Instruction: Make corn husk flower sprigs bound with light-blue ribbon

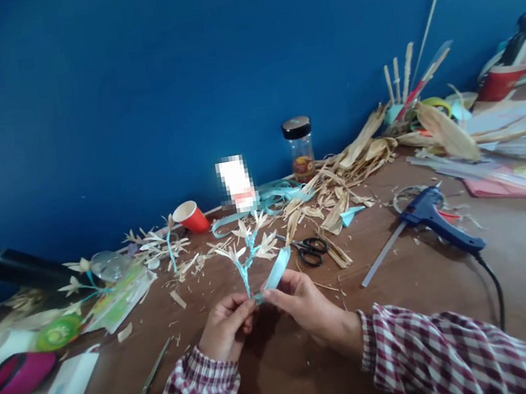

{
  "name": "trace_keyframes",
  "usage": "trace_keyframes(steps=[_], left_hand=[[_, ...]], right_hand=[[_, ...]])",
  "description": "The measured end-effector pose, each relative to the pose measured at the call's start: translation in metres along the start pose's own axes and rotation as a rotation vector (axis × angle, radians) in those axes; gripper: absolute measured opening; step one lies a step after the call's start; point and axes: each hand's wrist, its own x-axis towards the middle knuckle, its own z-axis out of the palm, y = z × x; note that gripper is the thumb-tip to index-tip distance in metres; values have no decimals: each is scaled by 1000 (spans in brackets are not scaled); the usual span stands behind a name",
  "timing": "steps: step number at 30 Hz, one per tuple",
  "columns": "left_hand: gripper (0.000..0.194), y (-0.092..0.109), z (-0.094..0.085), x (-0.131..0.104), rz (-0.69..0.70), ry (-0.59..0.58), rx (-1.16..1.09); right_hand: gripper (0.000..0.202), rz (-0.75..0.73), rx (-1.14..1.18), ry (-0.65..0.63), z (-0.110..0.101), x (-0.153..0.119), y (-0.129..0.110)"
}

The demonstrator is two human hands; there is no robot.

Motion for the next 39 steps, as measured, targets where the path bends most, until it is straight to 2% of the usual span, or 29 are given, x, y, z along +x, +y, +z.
trace_keyframes(steps=[7,13,20,24,27,30,32,36,39], left_hand=[[36,6,3,-7,15,-39,-76],[42,12,3,-16,-9,-8,-87],[37,9,-14,-22,76,21,32],[35,3,-16,-24,122,44,91],[31,1,-16,-25,192,51,228],[27,2,-15,-25,259,130,414],[26,1,-16,-25,203,140,495],[33,0,-24,-29,102,100,653],[25,2,-32,-35,240,96,826]], right_hand=[[27,-88,-57,8,2,-3,-1],[25,-96,-92,47,-3,-6,-5],[26,-120,-108,65,-9,-19,-6],[29,-128,-133,94,-9,-26,-4],[29,-141,-186,123,-10,-27,-3],[26,-144,-495,98,-16,-23,-4],[24,-147,-754,49,-21,-21,-7],[23,-193,-1109,14,-31,-23,-14],[16,-233,-1448,10,-36,-28,-21]])
